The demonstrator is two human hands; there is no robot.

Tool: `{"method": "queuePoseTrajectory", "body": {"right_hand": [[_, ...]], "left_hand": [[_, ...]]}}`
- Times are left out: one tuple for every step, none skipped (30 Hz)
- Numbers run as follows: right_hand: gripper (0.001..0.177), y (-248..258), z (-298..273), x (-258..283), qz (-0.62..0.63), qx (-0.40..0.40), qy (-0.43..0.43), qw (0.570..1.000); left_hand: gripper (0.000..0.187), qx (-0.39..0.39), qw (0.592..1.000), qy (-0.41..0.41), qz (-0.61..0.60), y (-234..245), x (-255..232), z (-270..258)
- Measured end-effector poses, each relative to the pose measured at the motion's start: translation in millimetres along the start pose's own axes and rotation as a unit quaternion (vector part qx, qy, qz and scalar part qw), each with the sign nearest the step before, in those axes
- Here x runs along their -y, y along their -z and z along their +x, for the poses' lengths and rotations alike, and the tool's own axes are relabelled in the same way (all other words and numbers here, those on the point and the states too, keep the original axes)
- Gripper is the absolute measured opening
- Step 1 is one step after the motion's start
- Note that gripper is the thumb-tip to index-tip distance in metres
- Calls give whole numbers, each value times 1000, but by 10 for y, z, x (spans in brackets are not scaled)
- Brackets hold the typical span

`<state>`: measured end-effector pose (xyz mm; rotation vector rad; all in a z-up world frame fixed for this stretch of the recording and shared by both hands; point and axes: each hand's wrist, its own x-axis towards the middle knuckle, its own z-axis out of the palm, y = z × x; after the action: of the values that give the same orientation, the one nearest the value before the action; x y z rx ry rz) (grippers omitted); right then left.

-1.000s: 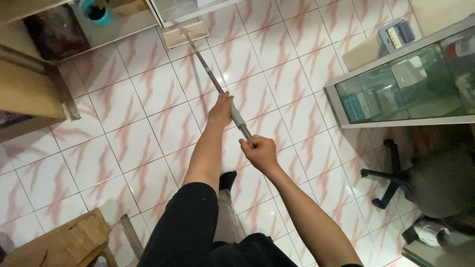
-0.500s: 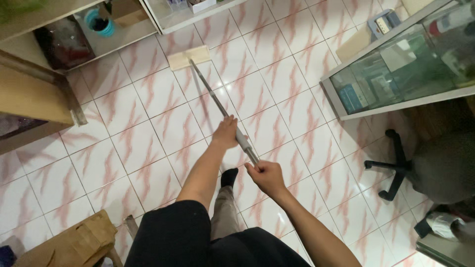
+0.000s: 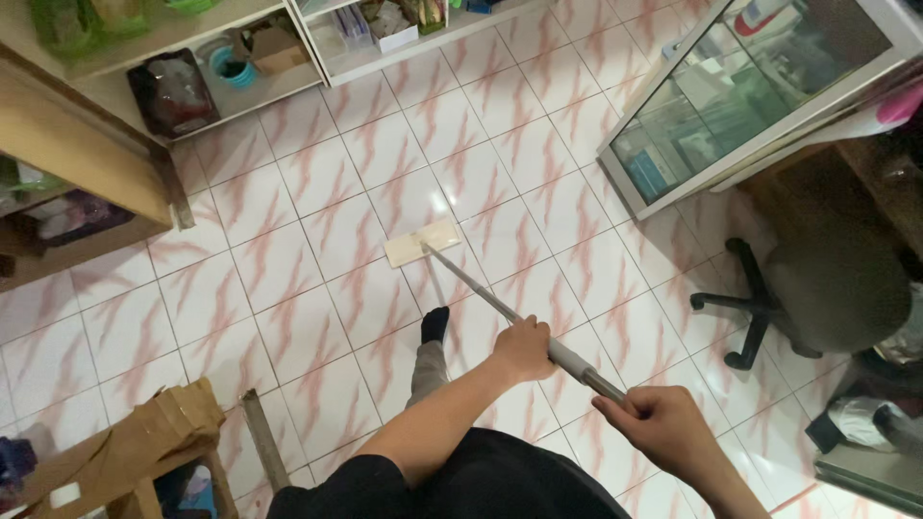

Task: The person mops the tiled floor of a room by hand, moving the mop back and forth across different sections of the tiles and progressing through a doorway into another area.

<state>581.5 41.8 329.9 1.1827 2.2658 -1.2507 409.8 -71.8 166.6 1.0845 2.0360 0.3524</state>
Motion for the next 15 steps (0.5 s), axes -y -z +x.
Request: {"method": "queuePoseTrajectory", "body": {"right_hand": [[61,96,-130,5,-38,23,-32,998],[61,140,-260,17,-38,23,-28,999],[60,155,-371,35,-45,27,-7,999],[59,156,-454,58,-53,31,13,998],[59,147,-491,91,-53,30,19,998],[57,121,-505,129,-51,33,24,998],[56,81,-524,160,-49,39,28,998],[56,46,-512,194,-50,41,32,997],[54,25,-475,231,-35,16,56,998],[53,-5,-409,280,-20,-9,79,997],[53,-58,-358,333,-23,-5,77,997],[52,-126,-280,402,-6,-22,93,995],[51,-186,-174,481,10,-41,109,993],[51,-264,-65,577,8,-39,108,993],[48,-372,54,706,4,-36,120,992]], "left_hand": [[52,0,1000,-8,2,-54,-114,-109],[52,-1,1000,-16,4,-103,-193,-205],[52,-5,1000,-15,5,-142,-235,-286],[51,4,1000,-9,2,-172,-256,-350],[50,13,1000,-1,-1,-173,-255,-380],[50,8,1000,1,0,-159,-232,-393],[48,-3,1000,-7,2,-157,-190,-432],[46,-14,1000,-15,4,-140,-134,-449],[46,-15,1000,-11,2,-108,-84,-427],[46,-32,999,-19,13,-46,-14,-371],[45,-45,998,-29,21,-6,56,-343],[45,-43,999,-26,17,44,153,-322],[43,-63,998,-24,11,120,268,-271],[42,-82,996,-21,4,205,394,-218],[42,-83,996,-19,1,310,549,-162]]}}
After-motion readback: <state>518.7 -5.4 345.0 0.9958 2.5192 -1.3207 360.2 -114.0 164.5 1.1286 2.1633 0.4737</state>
